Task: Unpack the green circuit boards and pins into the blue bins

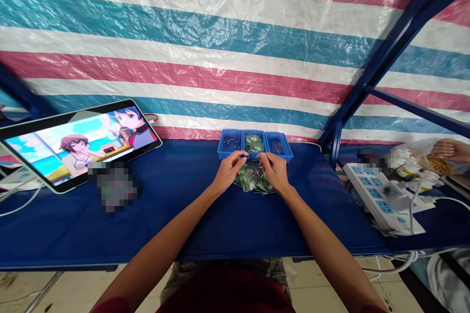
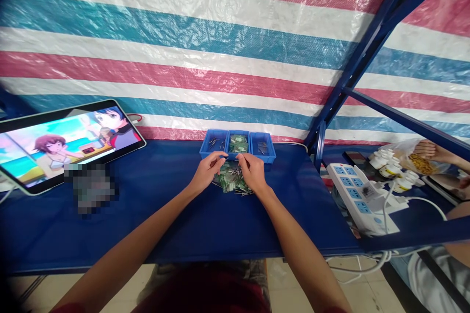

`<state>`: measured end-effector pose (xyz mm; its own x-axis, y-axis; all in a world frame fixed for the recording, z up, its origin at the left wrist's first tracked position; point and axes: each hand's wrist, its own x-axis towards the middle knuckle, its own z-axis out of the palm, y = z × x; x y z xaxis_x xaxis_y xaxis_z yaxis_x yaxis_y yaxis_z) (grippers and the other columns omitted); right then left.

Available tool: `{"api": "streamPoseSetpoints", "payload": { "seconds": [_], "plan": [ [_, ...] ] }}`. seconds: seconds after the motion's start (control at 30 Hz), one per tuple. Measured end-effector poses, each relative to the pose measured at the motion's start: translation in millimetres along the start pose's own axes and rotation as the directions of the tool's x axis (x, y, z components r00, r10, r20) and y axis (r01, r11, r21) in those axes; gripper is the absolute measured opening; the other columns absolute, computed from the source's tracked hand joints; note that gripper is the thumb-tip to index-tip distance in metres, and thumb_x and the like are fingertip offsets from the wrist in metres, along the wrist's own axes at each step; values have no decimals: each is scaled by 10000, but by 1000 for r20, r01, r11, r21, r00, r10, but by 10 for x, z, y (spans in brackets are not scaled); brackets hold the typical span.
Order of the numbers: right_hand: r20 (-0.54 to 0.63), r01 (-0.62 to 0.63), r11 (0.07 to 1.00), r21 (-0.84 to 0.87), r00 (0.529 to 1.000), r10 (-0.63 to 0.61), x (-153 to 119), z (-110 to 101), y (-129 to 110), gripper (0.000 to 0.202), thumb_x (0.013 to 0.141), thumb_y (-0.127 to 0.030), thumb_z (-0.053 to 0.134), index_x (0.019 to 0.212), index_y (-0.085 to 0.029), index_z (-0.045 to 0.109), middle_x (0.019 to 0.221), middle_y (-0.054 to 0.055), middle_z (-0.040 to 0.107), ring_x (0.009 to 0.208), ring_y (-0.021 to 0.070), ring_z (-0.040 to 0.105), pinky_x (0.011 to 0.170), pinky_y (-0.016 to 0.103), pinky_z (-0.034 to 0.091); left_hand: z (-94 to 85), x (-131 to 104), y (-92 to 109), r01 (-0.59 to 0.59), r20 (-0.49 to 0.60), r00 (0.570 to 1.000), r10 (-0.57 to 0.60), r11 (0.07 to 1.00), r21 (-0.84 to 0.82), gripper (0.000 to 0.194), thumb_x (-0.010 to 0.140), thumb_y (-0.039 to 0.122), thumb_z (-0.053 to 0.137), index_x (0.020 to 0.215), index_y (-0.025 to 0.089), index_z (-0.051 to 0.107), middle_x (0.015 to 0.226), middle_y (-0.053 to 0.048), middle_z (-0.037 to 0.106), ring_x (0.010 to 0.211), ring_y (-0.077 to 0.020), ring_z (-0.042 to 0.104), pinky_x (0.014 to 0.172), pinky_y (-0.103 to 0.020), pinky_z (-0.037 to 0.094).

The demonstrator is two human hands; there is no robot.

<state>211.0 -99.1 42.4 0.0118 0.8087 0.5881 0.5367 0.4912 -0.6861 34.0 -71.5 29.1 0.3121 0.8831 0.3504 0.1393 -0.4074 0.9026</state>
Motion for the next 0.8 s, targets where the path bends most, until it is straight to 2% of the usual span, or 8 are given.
{"api": "streamPoseSetpoints", "payload": {
  "seconds": [0.1, 0.27, 0.4, 0.57, 0.8],
  "plan": [
    [1, 1, 1000, 0, 1000, -1, -1, 6, 8, 417, 958, -412, 388, 788, -164, 677, 626, 29, 612, 563, 160, 577, 595, 279, 433, 7, -1, -20, -3, -54, 999, 3, 1000, -11, 238, 878, 397, 545, 991, 189, 563, 603, 52, 442, 473, -95, 477, 499, -208, 404],
    [15, 42, 999, -7, 999, -42, -3, 17, 28, 344, 934, -422, 451, 842, -181, 679, 718, 46, 653, 590, 155, 567, 591, 282, 449, 25, -3, -67, 4, -58, 998, -6, 999, -37, 255, 865, 391, 574, 1022, 204, 502, 588, 72, 443, 458, -81, 450, 489, -191, 386],
    [81, 125, 992, 32, 989, -127, -9, 23, 24, 279, 918, -397, 499, 887, -196, 691, 806, 62, 657, 637, 156, 570, 598, 284, 463, 25, -2, -55, -1, -69, 998, -3, 998, -69, 271, 858, 401, 581, 1014, 205, 479, 566, 81, 427, 439, -76, 422, 469, -187, 375],
    [137, 147, 987, 69, 978, -155, -17, 40, 23, 261, 915, -385, 508, 910, -209, 700, 835, 72, 652, 687, 170, 590, 600, 288, 477, 23, -8, -10, 19, -82, 996, -26, 997, -80, 305, 838, 418, 603, 1013, 207, 471, 543, 86, 422, 417, -74, 402, 446, -188, 356],
    [98, 141, 989, 51, 984, -146, -14, 53, 52, 236, 907, -365, 523, 950, -206, 693, 803, 64, 642, 648, 163, 577, 583, 284, 476, 15, -9, 21, 42, -87, 995, -49, 996, -77, 322, 825, 419, 622, 1022, 206, 483, 503, 93, 414, 400, -75, 400, 436, -184, 345]
  ]
}}
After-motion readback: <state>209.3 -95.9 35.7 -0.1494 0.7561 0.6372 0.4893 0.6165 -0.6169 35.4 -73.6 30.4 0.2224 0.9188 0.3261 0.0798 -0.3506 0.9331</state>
